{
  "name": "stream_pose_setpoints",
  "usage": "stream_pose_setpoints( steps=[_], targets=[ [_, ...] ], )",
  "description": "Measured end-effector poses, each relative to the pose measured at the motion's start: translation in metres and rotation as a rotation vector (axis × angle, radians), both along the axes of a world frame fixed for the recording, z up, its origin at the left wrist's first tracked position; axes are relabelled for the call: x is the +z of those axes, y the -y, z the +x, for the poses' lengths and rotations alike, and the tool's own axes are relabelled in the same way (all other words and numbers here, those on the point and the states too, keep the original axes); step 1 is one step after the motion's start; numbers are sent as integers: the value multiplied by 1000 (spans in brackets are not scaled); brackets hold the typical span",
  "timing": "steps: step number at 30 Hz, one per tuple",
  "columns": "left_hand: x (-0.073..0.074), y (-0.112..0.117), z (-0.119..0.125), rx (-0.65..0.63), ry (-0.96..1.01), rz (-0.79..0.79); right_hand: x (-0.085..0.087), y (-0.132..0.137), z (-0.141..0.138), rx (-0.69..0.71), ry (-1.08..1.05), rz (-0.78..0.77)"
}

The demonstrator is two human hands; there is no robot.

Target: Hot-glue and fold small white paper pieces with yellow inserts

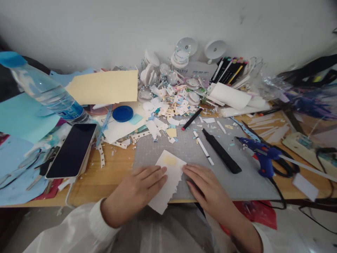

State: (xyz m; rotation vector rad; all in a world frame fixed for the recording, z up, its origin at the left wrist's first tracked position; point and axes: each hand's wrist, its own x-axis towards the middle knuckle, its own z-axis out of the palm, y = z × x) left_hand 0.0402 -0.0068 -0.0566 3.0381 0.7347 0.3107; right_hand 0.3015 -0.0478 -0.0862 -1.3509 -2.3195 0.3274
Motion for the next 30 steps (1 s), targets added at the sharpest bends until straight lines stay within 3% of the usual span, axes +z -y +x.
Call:
stream_pose_setpoints(
  steps=[5,10,13,15,17,21,25,30],
  targets=[
    [-7,15,15,87,-33,-166,6,23,15,-223,-183,96],
    [-5,4,-2,44,-51,-271,15,27,34,-440,-384,137],
    [-3,-6,-9,27,-3,-310,18,17,33,-485,-393,121],
    [-2,-10,-8,116,69,-312,19,8,26,-455,-367,102],
    [0,-12,-1,286,109,-317,20,-3,17,-392,-345,82],
    [4,-15,18,535,37,-435,24,-27,0,-263,-320,44],
    [5,-21,26,597,85,-633,29,-61,-12,-96,-306,-58],
    [3,-33,22,548,132,-735,25,-102,-22,246,-276,-326]
  ],
)
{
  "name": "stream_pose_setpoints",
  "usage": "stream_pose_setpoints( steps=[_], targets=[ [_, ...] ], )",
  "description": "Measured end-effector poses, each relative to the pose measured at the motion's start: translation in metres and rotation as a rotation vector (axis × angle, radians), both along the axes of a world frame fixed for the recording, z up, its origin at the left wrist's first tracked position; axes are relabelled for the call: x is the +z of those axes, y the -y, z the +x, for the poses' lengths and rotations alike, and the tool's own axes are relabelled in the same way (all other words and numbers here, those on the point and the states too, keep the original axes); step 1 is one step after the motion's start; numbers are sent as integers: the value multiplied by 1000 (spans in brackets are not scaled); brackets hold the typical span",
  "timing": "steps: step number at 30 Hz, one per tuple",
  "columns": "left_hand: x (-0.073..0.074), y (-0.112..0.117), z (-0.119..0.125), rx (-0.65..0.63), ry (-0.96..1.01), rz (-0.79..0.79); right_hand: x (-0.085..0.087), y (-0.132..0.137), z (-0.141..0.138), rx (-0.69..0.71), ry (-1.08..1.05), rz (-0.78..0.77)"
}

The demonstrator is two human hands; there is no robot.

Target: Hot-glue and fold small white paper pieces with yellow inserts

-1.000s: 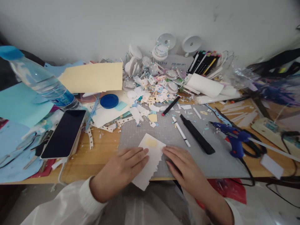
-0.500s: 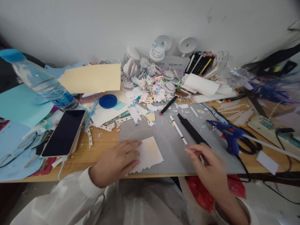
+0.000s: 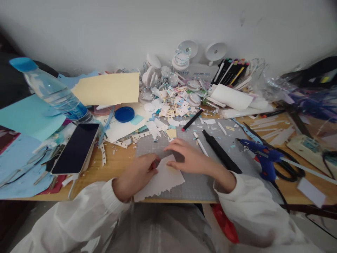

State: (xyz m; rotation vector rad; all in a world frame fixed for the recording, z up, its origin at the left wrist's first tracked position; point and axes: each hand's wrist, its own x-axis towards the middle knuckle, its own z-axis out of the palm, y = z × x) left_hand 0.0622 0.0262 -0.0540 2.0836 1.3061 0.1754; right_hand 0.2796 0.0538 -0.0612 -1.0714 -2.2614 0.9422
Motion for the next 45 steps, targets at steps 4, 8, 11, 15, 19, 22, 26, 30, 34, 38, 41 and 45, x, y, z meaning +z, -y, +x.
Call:
stream_pose_setpoints(
  steps=[4,8,11,15,19,22,26,30,34,38,41,45],
  targets=[
    [8,-14,-4,-51,55,44,-5,-10,-1,95,-20,-193],
    [22,-30,2,-139,128,67,-5,-7,2,76,-98,-347],
    [25,-40,9,-180,197,-47,-5,-5,6,50,-165,-431],
    [16,-45,12,-146,325,-115,-6,-5,10,-17,-218,-520],
    [3,-44,8,-109,396,-144,-5,-5,11,-45,-173,-513],
    [-1,-41,7,-91,395,-152,-4,-3,8,-46,-121,-406],
    [-5,-39,6,-102,381,-140,-6,0,3,-43,-100,-251],
    [-9,-39,5,-97,374,-98,-9,1,2,-31,-102,-154],
    [-10,-41,7,-98,372,-56,-10,1,1,-31,-83,-100],
    [-9,-41,9,-90,380,-32,-12,2,1,-35,-79,-63],
    [-10,-39,10,-83,387,-21,-13,3,0,-27,-85,-16],
    [-9,-39,10,-60,434,-54,-15,4,0,-12,-105,88]
  ],
)
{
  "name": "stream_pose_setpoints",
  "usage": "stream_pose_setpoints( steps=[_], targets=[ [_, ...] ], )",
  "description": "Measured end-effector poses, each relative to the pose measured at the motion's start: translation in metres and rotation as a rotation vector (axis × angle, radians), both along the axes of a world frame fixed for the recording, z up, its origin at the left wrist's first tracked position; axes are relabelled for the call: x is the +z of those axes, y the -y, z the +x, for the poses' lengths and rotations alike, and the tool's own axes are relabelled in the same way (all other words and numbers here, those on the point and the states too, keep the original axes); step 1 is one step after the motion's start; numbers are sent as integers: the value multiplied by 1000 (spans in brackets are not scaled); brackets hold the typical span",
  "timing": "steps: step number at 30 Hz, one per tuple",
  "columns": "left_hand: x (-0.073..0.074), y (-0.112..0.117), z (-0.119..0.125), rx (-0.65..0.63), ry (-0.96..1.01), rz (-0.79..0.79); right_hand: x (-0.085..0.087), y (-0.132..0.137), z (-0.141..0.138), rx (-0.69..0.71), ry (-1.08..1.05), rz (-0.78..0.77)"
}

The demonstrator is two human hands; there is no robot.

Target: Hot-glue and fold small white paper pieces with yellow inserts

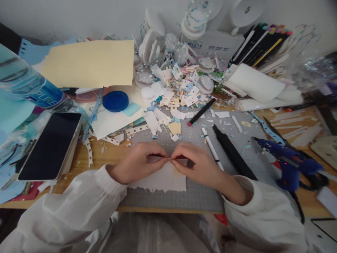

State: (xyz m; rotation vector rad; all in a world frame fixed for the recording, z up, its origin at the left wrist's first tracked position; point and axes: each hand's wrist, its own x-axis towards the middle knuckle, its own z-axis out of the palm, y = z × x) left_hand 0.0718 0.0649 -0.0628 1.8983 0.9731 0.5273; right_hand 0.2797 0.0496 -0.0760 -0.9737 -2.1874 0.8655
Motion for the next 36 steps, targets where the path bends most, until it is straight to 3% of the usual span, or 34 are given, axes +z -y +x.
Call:
stream_pose_setpoints(
  steps=[8,12,21,25,36],
  targets=[
    [2,-4,-3,15,16,-97,-2,2,0,82,49,267],
    [2,-5,-6,-69,14,-109,0,1,0,78,21,213],
    [4,-5,-7,-144,-21,-100,8,0,1,71,44,-135],
    [5,-4,-6,-139,-21,-91,7,1,0,56,20,-108],
    [2,-6,-8,-55,-91,-69,-1,-1,2,151,-8,149]
  ],
)
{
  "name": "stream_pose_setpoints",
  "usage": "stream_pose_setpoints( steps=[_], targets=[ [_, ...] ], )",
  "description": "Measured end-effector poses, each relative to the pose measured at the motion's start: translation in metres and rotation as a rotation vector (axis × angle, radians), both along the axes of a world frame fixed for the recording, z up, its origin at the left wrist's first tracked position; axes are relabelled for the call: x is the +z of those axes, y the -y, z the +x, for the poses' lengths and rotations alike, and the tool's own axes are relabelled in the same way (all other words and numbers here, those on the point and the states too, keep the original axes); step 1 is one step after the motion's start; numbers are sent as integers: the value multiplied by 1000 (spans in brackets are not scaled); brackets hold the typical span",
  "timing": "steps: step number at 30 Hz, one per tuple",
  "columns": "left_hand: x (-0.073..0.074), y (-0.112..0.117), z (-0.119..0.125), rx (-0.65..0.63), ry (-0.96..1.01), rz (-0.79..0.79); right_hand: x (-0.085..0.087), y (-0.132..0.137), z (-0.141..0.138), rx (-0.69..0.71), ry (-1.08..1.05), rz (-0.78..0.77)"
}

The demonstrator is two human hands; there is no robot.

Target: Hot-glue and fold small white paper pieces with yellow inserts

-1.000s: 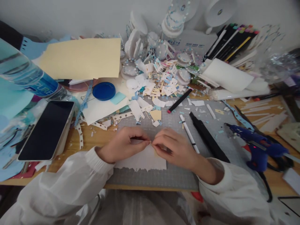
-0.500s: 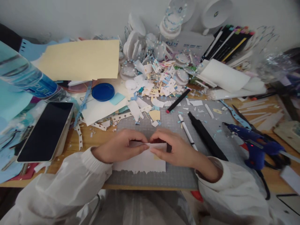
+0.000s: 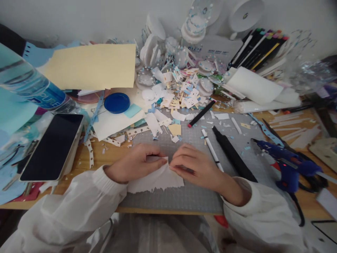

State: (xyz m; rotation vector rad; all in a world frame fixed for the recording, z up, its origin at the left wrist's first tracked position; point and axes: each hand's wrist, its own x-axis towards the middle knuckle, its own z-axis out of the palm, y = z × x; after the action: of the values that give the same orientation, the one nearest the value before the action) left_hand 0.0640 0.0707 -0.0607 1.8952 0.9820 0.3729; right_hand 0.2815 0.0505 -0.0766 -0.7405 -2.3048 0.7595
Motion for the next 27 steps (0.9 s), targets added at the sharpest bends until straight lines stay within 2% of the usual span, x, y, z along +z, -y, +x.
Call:
stream_pose_setpoints(
  steps=[4,9,11,14,17,20,23,27],
  targets=[
    [1,0,0,-1,-18,19,3,0,1,4,-16,-72],
    [2,-2,0,-10,-41,52,9,-1,3,-121,131,-319],
    [2,-2,0,8,-46,151,9,-3,3,-156,183,-389],
    [6,3,-3,78,-44,419,8,-4,2,-194,214,-453],
    [9,16,-7,25,-104,594,6,-5,0,-231,222,-476],
    [1,34,-9,-72,-212,618,5,-5,-2,-279,226,-484],
    [-14,49,-7,-53,-309,611,4,-4,-5,-306,231,-494],
    [-27,61,-4,-30,-384,683,7,-4,-9,-353,247,-517]
  ],
)
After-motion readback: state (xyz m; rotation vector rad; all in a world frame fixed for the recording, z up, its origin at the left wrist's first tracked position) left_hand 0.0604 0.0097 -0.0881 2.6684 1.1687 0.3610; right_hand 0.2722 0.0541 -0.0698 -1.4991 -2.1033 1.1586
